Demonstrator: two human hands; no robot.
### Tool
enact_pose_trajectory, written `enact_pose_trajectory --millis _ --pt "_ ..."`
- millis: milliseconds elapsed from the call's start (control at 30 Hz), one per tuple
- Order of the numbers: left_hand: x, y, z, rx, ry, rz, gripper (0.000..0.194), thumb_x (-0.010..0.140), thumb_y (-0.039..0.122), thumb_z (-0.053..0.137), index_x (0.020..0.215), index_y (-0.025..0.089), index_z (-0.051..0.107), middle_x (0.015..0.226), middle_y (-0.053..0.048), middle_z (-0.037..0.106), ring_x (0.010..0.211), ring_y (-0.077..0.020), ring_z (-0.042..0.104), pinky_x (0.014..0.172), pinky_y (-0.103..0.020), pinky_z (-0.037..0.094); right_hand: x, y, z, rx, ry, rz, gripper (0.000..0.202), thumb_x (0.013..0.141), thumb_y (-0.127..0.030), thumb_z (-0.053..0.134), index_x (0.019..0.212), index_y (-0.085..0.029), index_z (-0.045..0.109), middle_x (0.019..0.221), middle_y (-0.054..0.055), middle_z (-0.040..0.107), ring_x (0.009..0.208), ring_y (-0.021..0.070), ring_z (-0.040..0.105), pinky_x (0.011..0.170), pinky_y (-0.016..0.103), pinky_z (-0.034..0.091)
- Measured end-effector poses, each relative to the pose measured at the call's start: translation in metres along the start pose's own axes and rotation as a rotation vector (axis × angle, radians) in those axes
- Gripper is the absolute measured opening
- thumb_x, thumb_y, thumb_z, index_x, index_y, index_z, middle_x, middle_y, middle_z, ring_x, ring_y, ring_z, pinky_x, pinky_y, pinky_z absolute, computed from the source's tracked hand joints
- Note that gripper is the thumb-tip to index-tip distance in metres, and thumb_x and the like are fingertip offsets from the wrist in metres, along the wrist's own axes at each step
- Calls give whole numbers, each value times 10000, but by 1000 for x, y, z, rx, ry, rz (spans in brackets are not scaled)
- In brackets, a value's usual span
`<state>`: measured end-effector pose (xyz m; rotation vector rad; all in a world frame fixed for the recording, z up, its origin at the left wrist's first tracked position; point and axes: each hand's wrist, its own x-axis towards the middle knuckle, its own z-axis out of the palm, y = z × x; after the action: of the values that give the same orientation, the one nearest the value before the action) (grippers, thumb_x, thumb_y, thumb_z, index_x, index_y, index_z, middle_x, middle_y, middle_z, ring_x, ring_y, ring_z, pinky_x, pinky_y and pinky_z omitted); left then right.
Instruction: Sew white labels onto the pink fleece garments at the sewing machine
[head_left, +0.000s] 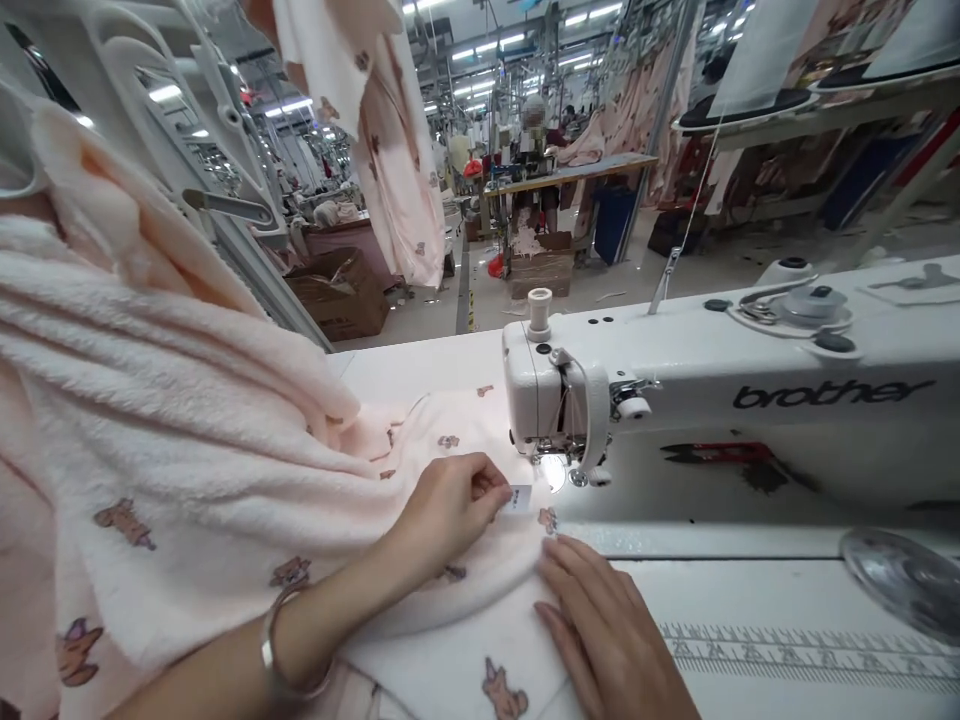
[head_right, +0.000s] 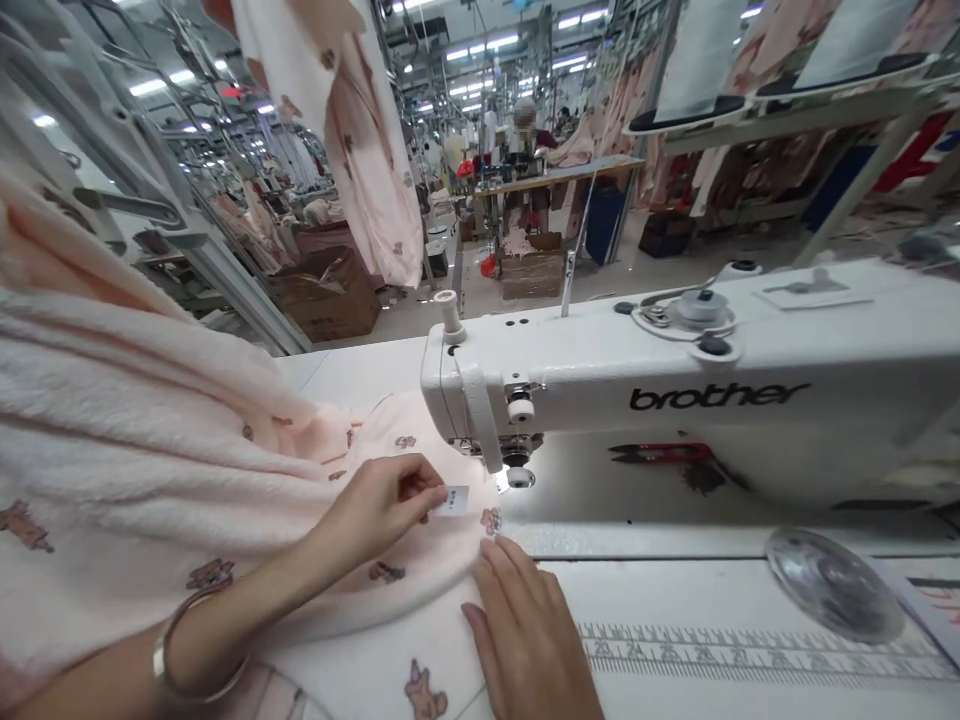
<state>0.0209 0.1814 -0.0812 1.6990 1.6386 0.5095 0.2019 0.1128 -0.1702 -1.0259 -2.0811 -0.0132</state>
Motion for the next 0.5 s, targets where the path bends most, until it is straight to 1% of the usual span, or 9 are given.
enact_pose_trajectory --millis 33,100,200,267,333,433,500 --pt "11 -4 6 39 -3 -16 118 754 233 570 672 156 609 600 -13 616 575 -146 557 563 -240 376 -2 2 4 -42 -9 -35 231 932 -179 389 1046 -127 583 1122 88 612 1090 235 520 853 316 379" --pt "28 -14 18 50 -16 -49 125 745 231 557 652 158 599 596 -16 619 576 -156 565 554 -244 370 -2 6 9 -56 -26 -51 236 933 -159 377 1012 -125 596 1120 85 619 1081 240 529 823 321 376" --pt "41 -29 29 3 -42 -65 145 758 270 534 687 161 597 625 -16 634 589 -159 587 549 -241 388 0 8 12 -29 -10 -13 247 939 -142 359 930 -125 605 1054 93 638 1040 247 547 802 334 369" --pt "44 -36 30 -18 -46 -61 156 765 291 526 706 165 596 627 -8 631 596 -157 590 557 -241 396 0 10 12 -12 0 22 237 934 -124 368 877 -124 598 1009 98 643 1026 260 548 799 350 364" --pt "46 -39 29 -29 -39 -53 164 771 303 522 711 170 596 630 -3 626 611 -155 584 568 -244 397 -1 11 13 -6 -6 48 198 921 -106 400 865 -123 589 990 102 641 1030 277 538 798 363 365" --pt "47 -37 27 -46 -28 -51 173 778 316 523 720 173 601 642 -1 622 618 -152 573 579 -247 397 -1 10 12 -13 -2 58 142 903 -89 438 873 -125 571 992 105 627 1038 283 518 804 370 368" --pt "44 -31 25 -60 -28 -49 175 779 318 527 722 171 600 636 1 611 608 -147 566 571 -242 395 2 10 11 21 -7 77 122 898 -96 452 831 -132 546 977 106 602 1013 269 513 806 366 376"
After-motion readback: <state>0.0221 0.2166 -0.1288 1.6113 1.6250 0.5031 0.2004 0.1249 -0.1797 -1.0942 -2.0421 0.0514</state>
